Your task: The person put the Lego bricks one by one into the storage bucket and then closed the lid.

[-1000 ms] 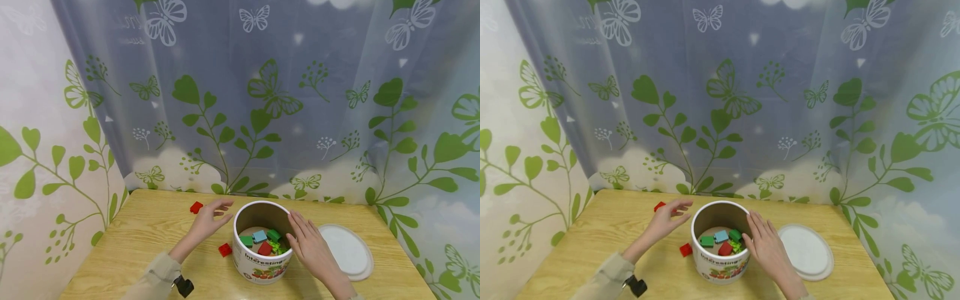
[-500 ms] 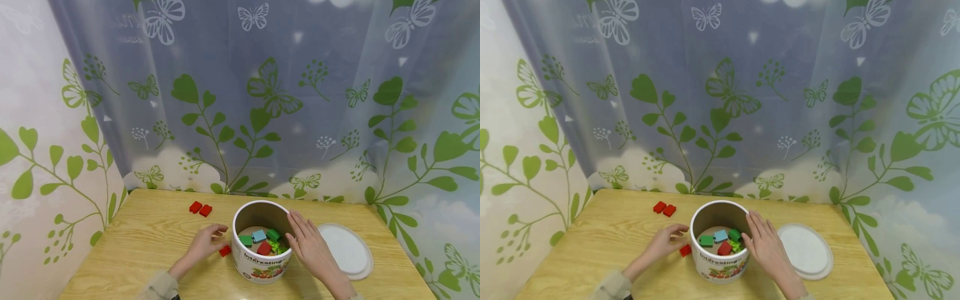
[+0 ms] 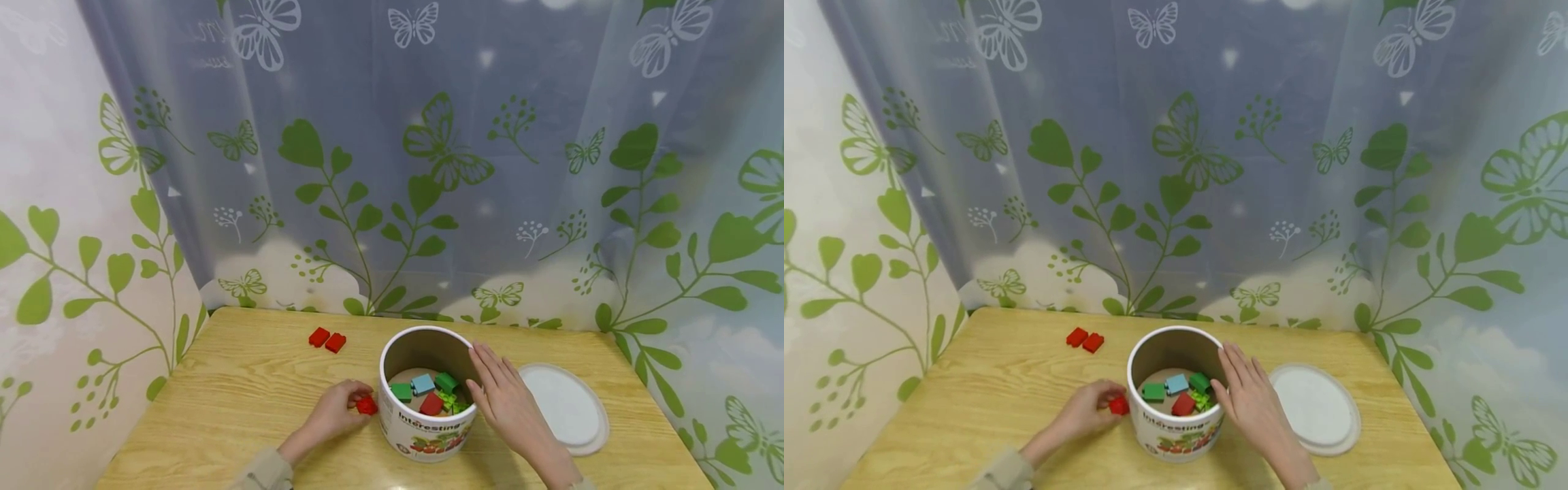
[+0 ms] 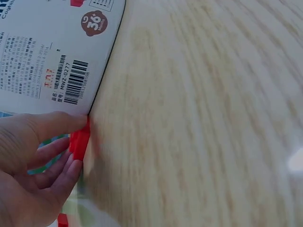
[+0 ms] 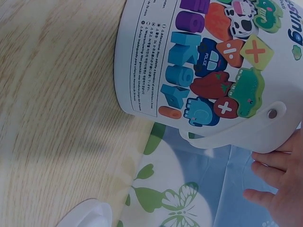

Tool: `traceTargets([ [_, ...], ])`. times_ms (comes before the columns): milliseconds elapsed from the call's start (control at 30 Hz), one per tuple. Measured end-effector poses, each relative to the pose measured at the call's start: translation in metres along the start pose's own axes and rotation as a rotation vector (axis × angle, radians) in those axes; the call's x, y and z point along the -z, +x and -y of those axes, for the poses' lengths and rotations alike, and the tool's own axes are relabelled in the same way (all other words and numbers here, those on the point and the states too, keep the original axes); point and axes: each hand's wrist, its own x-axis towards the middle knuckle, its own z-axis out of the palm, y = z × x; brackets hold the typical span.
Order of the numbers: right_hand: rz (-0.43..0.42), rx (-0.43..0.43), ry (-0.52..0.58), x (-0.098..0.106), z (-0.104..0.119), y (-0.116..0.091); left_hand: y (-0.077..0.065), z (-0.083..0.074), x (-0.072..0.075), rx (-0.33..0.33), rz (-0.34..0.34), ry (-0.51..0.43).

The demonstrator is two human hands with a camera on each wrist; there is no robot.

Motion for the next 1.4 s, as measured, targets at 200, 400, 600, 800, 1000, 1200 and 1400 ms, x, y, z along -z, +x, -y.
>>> traceTargets([
  [200,0.0,0.001,-0.006,-0.001,0.0,0.001,0.001,0.003,0.0,-0.014,-0.013,0.022],
  [400,0.011,-0.003,-0.009,-0.001,0.0,0.001,0.006,-0.001,0.01,-0.007,-0.026,0.055],
  [600,0.012,-0.003,-0.012,0.0,0.0,0.0,0.015,-0.014,0.034,-0.054,-0.057,0.078],
  [800,0.005,-0.003,-0.009,-0.001,0.0,0.001,0.022,-0.029,0.057,-0.081,-0.099,0.104],
  [1000,-0.007,0.001,-0.008,-0.001,-0.001,0.0,0.026,-0.043,0.074,-0.11,-0.125,0.121],
  [1200,-0.006,-0.001,-0.005,-0.002,-0.002,0.0,0.029,-0.059,0.082,-0.155,-0.147,0.134],
  [1400,-0.007,0.003,-0.001,-0.001,-0.001,0.0,0.037,-0.077,0.081,-0.201,-0.135,0.119],
])
